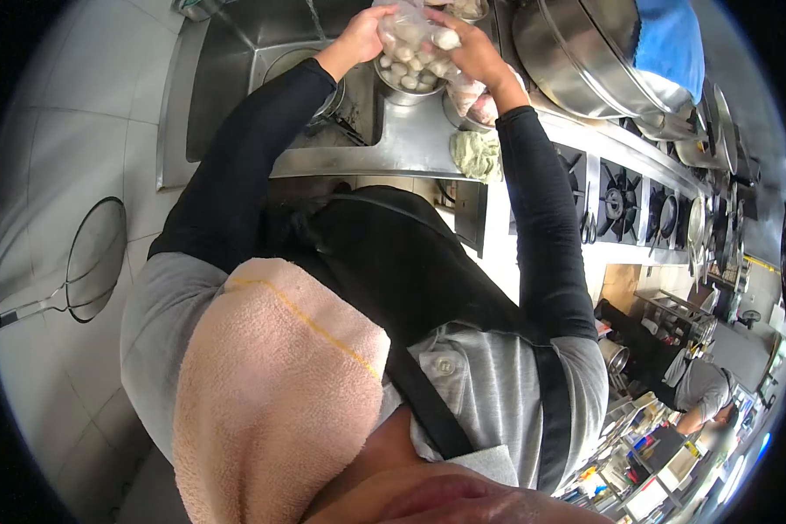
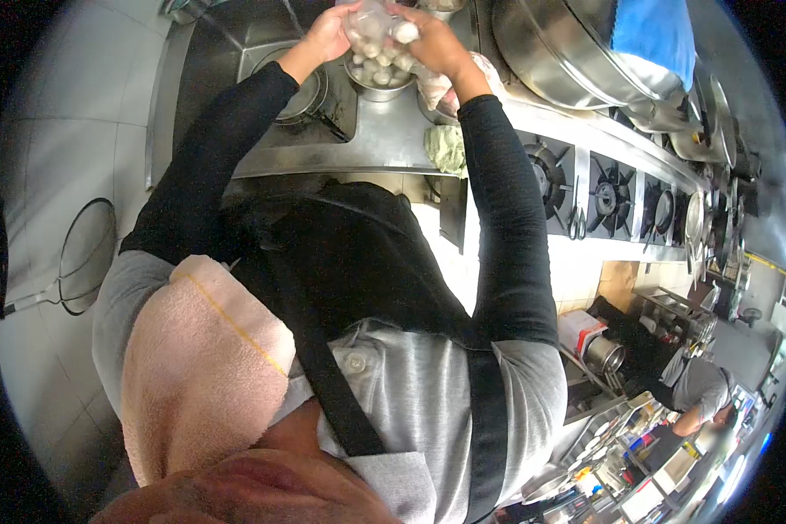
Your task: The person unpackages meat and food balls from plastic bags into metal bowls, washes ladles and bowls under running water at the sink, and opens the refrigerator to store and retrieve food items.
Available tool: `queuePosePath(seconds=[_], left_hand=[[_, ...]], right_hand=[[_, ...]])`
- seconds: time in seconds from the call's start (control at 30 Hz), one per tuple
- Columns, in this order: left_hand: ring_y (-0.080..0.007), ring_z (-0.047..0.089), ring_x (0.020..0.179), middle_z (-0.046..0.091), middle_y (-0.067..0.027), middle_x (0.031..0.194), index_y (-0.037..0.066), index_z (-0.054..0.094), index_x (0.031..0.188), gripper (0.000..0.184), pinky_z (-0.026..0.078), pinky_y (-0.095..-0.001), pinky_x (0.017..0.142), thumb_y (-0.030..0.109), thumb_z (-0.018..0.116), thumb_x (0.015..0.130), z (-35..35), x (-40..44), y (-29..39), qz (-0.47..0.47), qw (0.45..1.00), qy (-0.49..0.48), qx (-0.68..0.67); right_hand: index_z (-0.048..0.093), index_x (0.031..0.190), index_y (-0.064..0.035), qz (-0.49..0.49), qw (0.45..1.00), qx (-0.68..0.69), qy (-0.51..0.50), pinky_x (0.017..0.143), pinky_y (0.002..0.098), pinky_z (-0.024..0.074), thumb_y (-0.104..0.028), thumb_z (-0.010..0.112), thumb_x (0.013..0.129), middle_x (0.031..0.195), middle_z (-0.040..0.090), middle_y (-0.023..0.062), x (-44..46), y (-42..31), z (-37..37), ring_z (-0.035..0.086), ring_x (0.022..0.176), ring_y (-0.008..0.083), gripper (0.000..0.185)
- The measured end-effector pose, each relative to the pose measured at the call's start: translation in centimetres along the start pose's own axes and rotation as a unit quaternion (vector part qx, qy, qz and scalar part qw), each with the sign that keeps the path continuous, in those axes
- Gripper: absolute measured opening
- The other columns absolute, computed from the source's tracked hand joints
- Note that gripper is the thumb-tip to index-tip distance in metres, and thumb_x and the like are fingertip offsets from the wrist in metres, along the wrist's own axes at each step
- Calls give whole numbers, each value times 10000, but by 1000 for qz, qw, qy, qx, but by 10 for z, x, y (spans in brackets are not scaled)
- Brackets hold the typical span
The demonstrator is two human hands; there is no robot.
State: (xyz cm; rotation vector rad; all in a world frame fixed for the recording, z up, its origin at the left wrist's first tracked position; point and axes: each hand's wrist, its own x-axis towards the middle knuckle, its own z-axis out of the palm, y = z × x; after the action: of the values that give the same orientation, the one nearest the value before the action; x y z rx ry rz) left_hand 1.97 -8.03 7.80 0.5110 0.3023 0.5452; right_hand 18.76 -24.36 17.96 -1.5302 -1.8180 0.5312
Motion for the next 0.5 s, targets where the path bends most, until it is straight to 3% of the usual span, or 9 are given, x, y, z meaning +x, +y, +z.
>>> queuePosePath(seconds=[0.1, 0.13, 0.2, 0.23, 0.3, 0.33, 0.37, 0.43, 0.5], left_hand=[[-245, 645, 947, 660, -53, 1001, 45, 617, 1027, 234, 516, -439, 859, 227, 700, 905, 18, -10, -9, 58, 986, 154, -32], [-252, 617, 1121, 678, -80, 1134, 59, 597, 1194, 360, 483, -437, 990, 351, 582, 984, 17, -7, -14, 86, 975, 204, 4], [-234, 623, 1107, 671, -77, 1154, 51, 597, 1193, 355, 479, -437, 991, 333, 596, 977, 18, -7, -20, 112, 976, 178, 54], [-201, 620, 1104, 668, -70, 1173, 33, 599, 1221, 398, 472, -380, 980, 341, 616, 968, 20, -11, -20, 117, 975, 156, 110], [-180, 615, 1093, 667, -63, 1175, 19, 598, 1243, 437, 463, -339, 962, 347, 632, 958, 18, -17, -5, 124, 911, 106, 378], [-170, 613, 1087, 666, -60, 1175, 11, 597, 1255, 456, 459, -318, 953, 351, 640, 953, 16, -20, 0, 120, 852, 76, 503], [-150, 605, 1059, 664, -54, 1174, 10, 593, 1281, 497, 445, -289, 931, 385, 628, 957, 15, -25, -2, 176, 854, 29, 489], [-148, 604, 1047, 666, -54, 1157, 15, 600, 1266, 491, 448, -291, 929, 403, 609, 966, 15, -29, 3, 164, 813, 51, 557], [-163, 616, 1023, 666, -60, 1131, 31, 622, 1184, 419, 482, -305, 866, 400, 562, 995, 17, -26, 4, 130, 754, 106, 635]], right_hand=[[459, 1445, -137, 58, 995, -81, -15, 1069, 388, 396, -407, 806, 767, 1331, 603, 156, -10, 17, 10, 529, 1289, 307, 808], [481, 1409, -143, 114, 965, -214, -99, 1038, 422, 405, -410, 818, 716, 1247, 643, 181, -12, 18, 11, 574, 1210, 368, 816], [580, 1282, -141, 138, 945, -280, -97, 946, 450, 466, -275, 762, 758, 1070, 701, 175, -13, 19, 14, 631, 1068, 405, 571], [605, 1239, -138, 122, 958, -254, -60, 928, 458, 475, -233, 725, 776, 1072, 695, 178, -9, 28, 16, 628, 1056, 408, 488], [655, 1153, -133, 98, 976, -193, 13, 891, 476, 492, -149, 652, 810, 1075, 683, 184, -4, 40, 19, 622, 1034, 413, 343], [658, 1127, -108, 56, 982, -175, 51, 873, 454, 500, -97, 623, 815, 1063, 680, 187, -3, 42, 19, 626, 1019, 407, 314], [662, 1100, -84, 16, 983, -157, 89, 854, 432, 509, -45, 594, 820, 1050, 678, 189, -3, 45, 18, 630, 1005, 400, 291], [660, 1090, -53, -28, 976, -162, 142, 837, 410, 517, 42, 537, 838, 1018, 677, 173, -1, 39, 15, 636, 979, 392, 296], [658, 1106, -65, -55, 971, -165, 162, 837, 410, 518, 22, 557, 845, 1009, 676, 170, 1, 32, 11, 637, 975, 388, 293]])
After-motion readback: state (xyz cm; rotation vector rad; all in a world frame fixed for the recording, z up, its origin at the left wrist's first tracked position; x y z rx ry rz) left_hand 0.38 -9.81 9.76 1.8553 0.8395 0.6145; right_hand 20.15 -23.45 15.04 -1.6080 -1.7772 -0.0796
